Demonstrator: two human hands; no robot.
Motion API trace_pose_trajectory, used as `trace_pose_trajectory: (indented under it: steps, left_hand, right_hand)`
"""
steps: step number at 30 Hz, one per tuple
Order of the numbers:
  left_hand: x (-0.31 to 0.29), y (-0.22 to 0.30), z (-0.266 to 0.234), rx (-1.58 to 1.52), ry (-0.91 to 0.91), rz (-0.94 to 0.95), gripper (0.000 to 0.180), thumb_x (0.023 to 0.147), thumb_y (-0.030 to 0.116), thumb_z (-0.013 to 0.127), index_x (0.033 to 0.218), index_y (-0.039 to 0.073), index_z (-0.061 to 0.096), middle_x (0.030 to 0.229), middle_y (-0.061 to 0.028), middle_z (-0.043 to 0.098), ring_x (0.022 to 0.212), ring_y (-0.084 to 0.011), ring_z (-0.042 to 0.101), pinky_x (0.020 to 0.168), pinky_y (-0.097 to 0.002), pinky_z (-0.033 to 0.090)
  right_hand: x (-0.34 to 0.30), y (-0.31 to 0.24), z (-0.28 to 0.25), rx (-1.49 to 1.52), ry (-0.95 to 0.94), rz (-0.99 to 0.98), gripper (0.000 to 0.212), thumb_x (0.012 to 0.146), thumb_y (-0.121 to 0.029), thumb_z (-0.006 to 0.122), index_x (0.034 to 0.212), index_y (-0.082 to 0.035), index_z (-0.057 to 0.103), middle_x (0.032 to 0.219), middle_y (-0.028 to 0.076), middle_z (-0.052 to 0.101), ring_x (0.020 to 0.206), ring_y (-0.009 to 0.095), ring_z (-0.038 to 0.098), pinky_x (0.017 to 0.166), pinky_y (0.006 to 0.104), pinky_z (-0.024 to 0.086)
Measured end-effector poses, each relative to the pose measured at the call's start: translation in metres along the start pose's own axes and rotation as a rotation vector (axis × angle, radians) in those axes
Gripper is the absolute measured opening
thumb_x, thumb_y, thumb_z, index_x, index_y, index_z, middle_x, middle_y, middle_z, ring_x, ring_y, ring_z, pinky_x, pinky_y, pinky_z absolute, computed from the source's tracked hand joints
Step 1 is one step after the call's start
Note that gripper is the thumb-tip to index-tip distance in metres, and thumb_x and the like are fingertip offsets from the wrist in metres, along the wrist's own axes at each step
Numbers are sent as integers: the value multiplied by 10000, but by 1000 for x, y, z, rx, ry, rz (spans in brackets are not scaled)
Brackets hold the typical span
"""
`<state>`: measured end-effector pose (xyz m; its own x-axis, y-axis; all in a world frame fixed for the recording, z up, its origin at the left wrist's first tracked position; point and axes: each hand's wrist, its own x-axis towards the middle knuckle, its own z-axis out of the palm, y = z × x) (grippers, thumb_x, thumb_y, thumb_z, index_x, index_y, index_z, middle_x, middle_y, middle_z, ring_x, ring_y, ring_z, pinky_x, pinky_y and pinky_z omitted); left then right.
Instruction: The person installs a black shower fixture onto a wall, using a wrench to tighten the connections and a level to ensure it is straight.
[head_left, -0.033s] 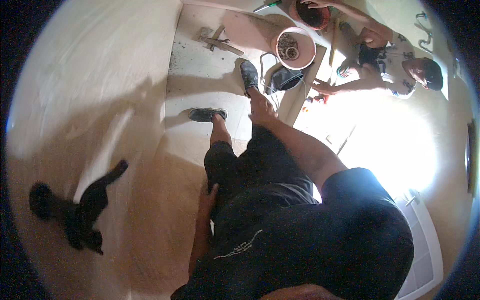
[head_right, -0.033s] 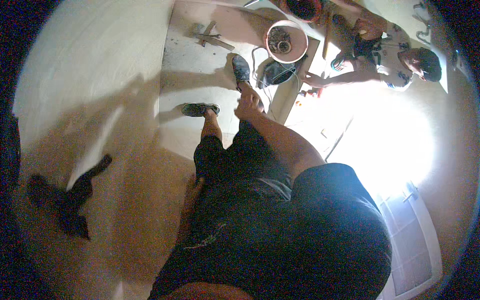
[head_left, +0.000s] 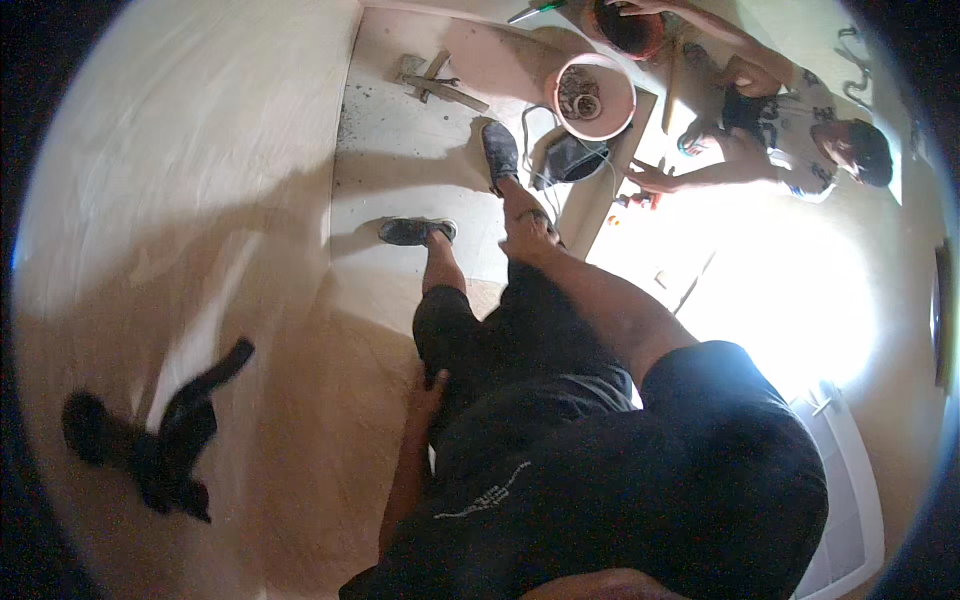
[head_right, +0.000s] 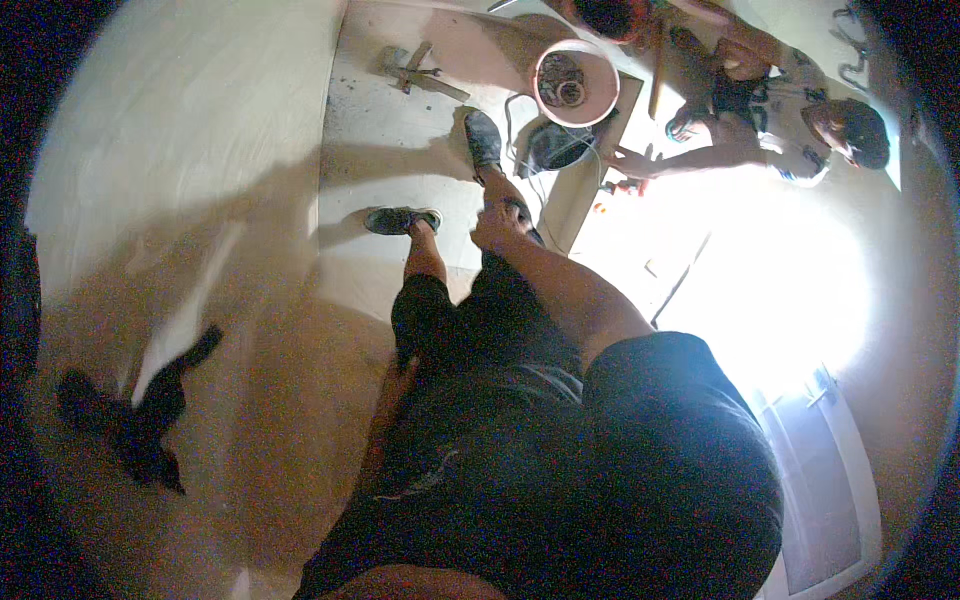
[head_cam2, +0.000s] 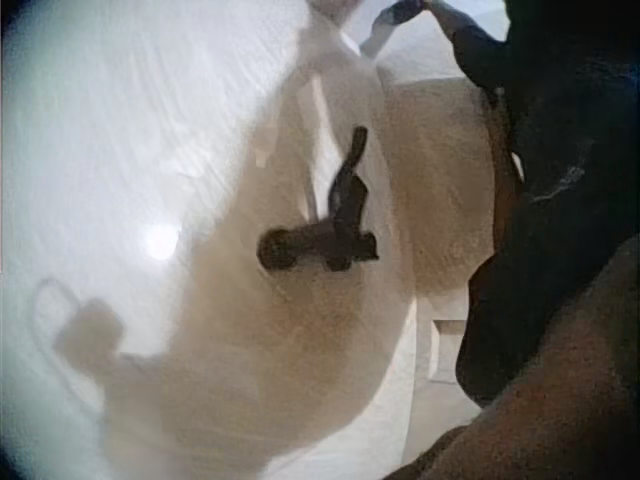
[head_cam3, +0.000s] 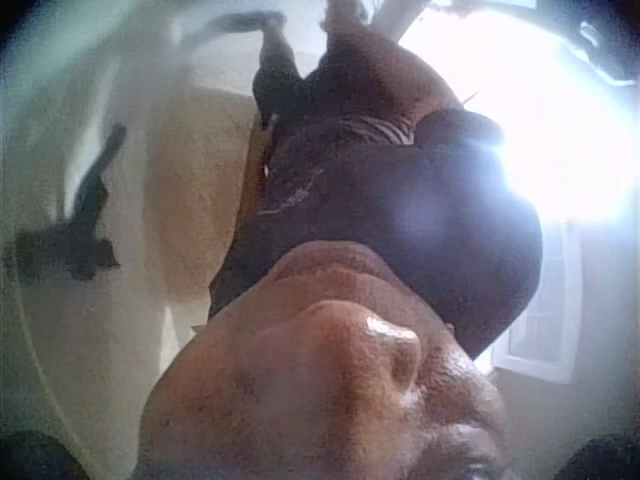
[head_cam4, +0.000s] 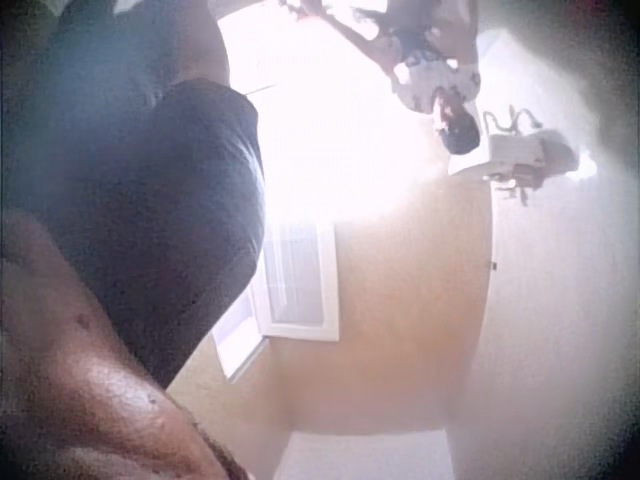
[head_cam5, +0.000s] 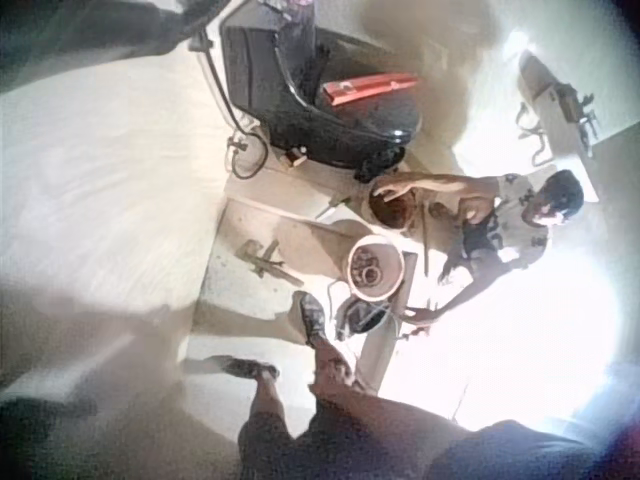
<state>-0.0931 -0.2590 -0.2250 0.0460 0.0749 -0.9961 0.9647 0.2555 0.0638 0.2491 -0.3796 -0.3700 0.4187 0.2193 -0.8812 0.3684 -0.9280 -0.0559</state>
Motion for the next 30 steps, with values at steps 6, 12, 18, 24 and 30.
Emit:
trace_pose_trajectory:
  steps: [6, 12, 18, 24, 30]
  left_hand:
    - [91, 33, 62, 150, 113, 217, 997, 844, 516, 672, 1562, 105, 115, 1524, -316, 272, 1394, -485, 304, 1128, -532, 298]
    - [135, 83, 53, 361, 204, -20, 976, 802, 565, 683, 1548, 174, 190, 1494, -325, 277, 1366, -520, 305, 1090, -584, 329]
    - [127, 112, 61, 470, 386, 4, 949, 768, 552, 717, 1500, 126, 288, 1449, -359, 292, 1310, -535, 370, 1020, -583, 413]
    - [134, 117, 53, 450, 356, -16, 955, 743, 485, 776, 1488, 113, 308, 1442, -372, 289, 1304, -542, 376, 1038, -578, 397]
    - [128, 124, 50, 427, 357, -63, 948, 743, 477, 776, 1488, 119, 313, 1436, -374, 293, 1299, -539, 382, 1040, -585, 390]
  right_hand:
    - [158, 17, 33, 176, 202, -28, 433, 842, -229, 621, 1265, -151, 581, 1135, 175, 657, 1088, 378, 612, 938, 496, 489]
    - [424, 7, 14, 240, 527, -362, 178, 912, -283, 571, 908, -113, 622, 978, 145, 590, 903, 339, 613, 738, 465, 520]
    - [572, -48, -16, -241, 496, -547, 346, 872, -194, 647, 1182, -57, 581, 1155, 167, 597, 1091, 347, 595, 890, 466, 533]
    - [587, -53, -6, -275, 506, -599, 360, 930, -127, 511, 1282, -49, 527, 1204, 181, 569, 1154, 343, 574, 945, 478, 530]
    - [573, -64, -16, -286, 274, -457, 348, 941, -133, 479, 1269, -38, 546, 1243, 220, 543, 1093, 368, 604, 919, 489, 522]
